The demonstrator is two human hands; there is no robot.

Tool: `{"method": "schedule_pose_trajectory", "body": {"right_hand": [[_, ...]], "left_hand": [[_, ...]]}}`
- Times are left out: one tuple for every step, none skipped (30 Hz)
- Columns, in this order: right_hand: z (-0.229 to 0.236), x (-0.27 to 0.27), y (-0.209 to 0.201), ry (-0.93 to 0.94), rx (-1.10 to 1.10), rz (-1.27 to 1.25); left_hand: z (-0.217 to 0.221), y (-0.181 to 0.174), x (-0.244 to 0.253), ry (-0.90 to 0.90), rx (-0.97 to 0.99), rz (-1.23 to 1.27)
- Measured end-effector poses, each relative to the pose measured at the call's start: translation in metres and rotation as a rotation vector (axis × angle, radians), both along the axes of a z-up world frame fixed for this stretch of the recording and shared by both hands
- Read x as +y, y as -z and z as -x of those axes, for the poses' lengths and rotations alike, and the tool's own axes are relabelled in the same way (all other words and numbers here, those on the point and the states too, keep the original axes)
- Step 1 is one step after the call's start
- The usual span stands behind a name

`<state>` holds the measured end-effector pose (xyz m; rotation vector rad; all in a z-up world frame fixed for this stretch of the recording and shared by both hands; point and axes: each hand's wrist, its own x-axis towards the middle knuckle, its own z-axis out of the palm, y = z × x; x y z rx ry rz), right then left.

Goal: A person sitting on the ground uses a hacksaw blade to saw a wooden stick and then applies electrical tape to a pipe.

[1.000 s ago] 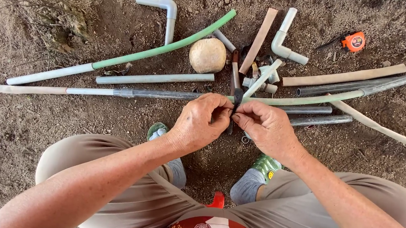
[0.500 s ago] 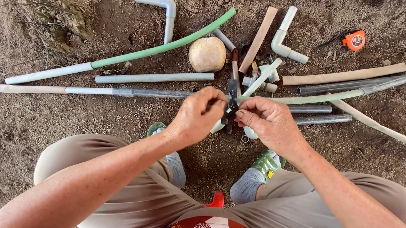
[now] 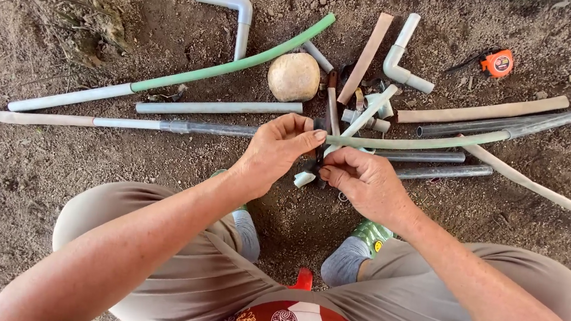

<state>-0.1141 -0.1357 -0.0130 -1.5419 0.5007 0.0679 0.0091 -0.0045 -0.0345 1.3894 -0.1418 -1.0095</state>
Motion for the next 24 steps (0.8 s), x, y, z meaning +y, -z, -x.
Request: {"method": "schedule_pose_trajectory", "body": {"right_hand": [[-0.001, 0.0, 0.002, -0.003, 0.0, 0.003], [-0.002, 0.001, 0.004, -0.004, -0.012, 0.007], [-0.003, 0.002, 0.006, -0.005, -0.025, 0.01], [-0.004, 0.0, 0.005, -0.01, -0.024, 0.012], [-0.005, -0.002, 0.004, -0.027, -0.027, 0.028], [-0.007, -0.004, 0.003, -0.046, -0.031, 0.044], [-0.012, -0.01, -0.004, -0.052, -0.032, 0.046], [-0.015, -0.015, -0.009, -0.132, 0.061, 0.182], [-0.019, -0.02, -0.015, -0.212, 0.153, 0.319], [-0.02, -0.029, -0.009, -0.217, 0.153, 0.319], [-0.022, -0.038, -0.003, -0.25, 0.234, 0.411], [-0.024, -0.048, 0.002, -0.283, 0.313, 0.502], [-0.024, -0.06, 0.025, -0.289, 0.313, 0.502], [-0.022, -0.071, 0.048, -0.314, 0.348, 0.614], [-0.02, -0.082, 0.071, -0.34, 0.383, 0.726], [-0.023, -0.081, 0.089, -0.337, 0.378, 0.729], [-0.026, -0.08, 0.107, -0.389, 0.413, 0.786], [-0.03, -0.078, 0.125, -0.444, 0.448, 0.843], [-0.035, -0.073, 0.136, -0.445, 0.443, 0.845], [-0.042, -0.068, 0.148, -0.498, 0.43, 0.833], [-0.049, -0.063, 0.159, -0.551, 0.418, 0.822], [-0.051, -0.059, 0.171, -0.557, 0.412, 0.82], [-0.054, -0.055, 0.182, -0.603, 0.388, 0.855], [-0.058, -0.052, 0.193, -0.649, 0.361, 0.892]], "left_hand": [[0.001, -0.005, -0.001, -0.003, 0.0, 0.003], [0.002, -0.011, -0.002, -0.031, 0.011, 0.026], [0.004, -0.016, -0.002, -0.059, 0.021, 0.049], [0.005, -0.021, -0.003, -0.064, 0.022, 0.051], [0.006, -0.026, -0.004, -0.087, 0.002, 0.079], [0.007, -0.032, -0.004, -0.111, -0.019, 0.106], [0.001, -0.028, -0.005, -0.117, -0.02, 0.108], [-0.004, -0.024, -0.004, -0.114, -0.038, 0.174], [-0.009, -0.02, -0.003, -0.111, -0.056, 0.24], [-0.014, -0.023, -0.001, -0.116, -0.055, 0.24], [-0.02, -0.026, 0.001, -0.136, -0.074, 0.276], [-0.024, -0.029, 0.002, -0.157, -0.094, 0.312], [-0.026, -0.034, 0.004, -0.162, -0.094, 0.311], [-0.027, -0.039, 0.007, -0.185, -0.13, 0.3], [-0.029, -0.044, 0.009, -0.209, -0.165, 0.288], [-0.028, -0.046, 0.01, -0.207, -0.171, 0.291], [-0.027, -0.048, 0.012, -0.217, -0.176, 0.265], [-0.026, -0.051, 0.014, -0.23, -0.181, 0.236], [-0.022, -0.048, 0.015, -0.233, -0.185, 0.236], [-0.02, -0.045, 0.016, -0.241, -0.16, 0.213], [-0.017, -0.042, 0.017, -0.249, -0.135, 0.19], [-0.012, -0.04, 0.018, -0.255, -0.139, 0.186], [-0.006, -0.037, 0.02, -0.267, -0.104, 0.152], [-0.002, -0.035, 0.021, -0.28, -0.072, 0.12]]}}
